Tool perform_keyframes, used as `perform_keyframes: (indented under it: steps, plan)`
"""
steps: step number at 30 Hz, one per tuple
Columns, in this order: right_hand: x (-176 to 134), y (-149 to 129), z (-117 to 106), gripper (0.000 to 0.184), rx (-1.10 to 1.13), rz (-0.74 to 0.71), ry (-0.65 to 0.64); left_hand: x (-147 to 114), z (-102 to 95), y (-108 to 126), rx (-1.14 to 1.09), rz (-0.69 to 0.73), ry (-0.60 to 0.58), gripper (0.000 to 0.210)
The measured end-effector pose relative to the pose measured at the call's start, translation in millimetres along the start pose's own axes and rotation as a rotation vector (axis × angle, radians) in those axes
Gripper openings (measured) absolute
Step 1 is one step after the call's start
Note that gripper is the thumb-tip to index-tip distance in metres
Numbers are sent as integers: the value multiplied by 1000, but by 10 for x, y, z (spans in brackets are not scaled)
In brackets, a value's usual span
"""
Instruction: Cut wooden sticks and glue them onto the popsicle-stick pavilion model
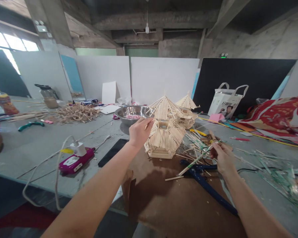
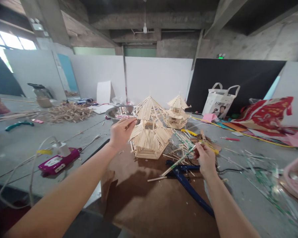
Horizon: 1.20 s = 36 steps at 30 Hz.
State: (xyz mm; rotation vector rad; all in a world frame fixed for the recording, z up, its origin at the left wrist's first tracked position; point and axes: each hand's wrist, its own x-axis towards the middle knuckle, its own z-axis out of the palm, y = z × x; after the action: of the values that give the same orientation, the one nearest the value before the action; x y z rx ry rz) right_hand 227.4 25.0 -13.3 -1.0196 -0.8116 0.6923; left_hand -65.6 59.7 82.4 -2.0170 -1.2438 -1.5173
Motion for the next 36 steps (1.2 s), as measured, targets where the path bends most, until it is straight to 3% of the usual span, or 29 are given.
perform_keyframes:
  steps: [3, 5, 7, 12, 15, 20, 27, 29, 32, 34, 36]
  plan:
    - [5, -31, 1, 23, 58, 0, 25, -164, -102, 167, -71, -17, 20, 23]
    - [8, -55, 2, 22, 92, 8, 32, -328, -119, 312, -122, 4, -59, 23]
    - [13, -75, 2, 22, 112, 11, 29, -501, -71, 452, -168, 56, -248, 24]
    - [51, -119, -24, 22, 152, -5, 116, -761, 183, 633, -57, 153, -990, 22]
    - [106, -148, -75, 21, 185, -32, 224, -806, 274, 646, 27, 154, -1210, 24]
    - [208, -133, -162, 24, 235, -89, 296, -911, 325, 627, -18, 169, -1154, 21]
    - [196, -191, -171, 23, 248, -143, 268, -1033, 362, 571, -120, 188, -1050, 18]
    - [193, -274, -215, 20, 296, -172, 288, -1022, 337, 594, -162, 154, -966, 21]
    - [192, -351, -264, 19, 325, -144, 305, -985, 270, 651, -247, 49, -744, 26]
    - [161, -339, -221, 21, 302, -82, 255, -967, 234, 682, -310, -21, -628, 26]
    - [91, -289, -104, 24, 271, -19, 154, -965, 227, 701, -368, -60, -604, 27]
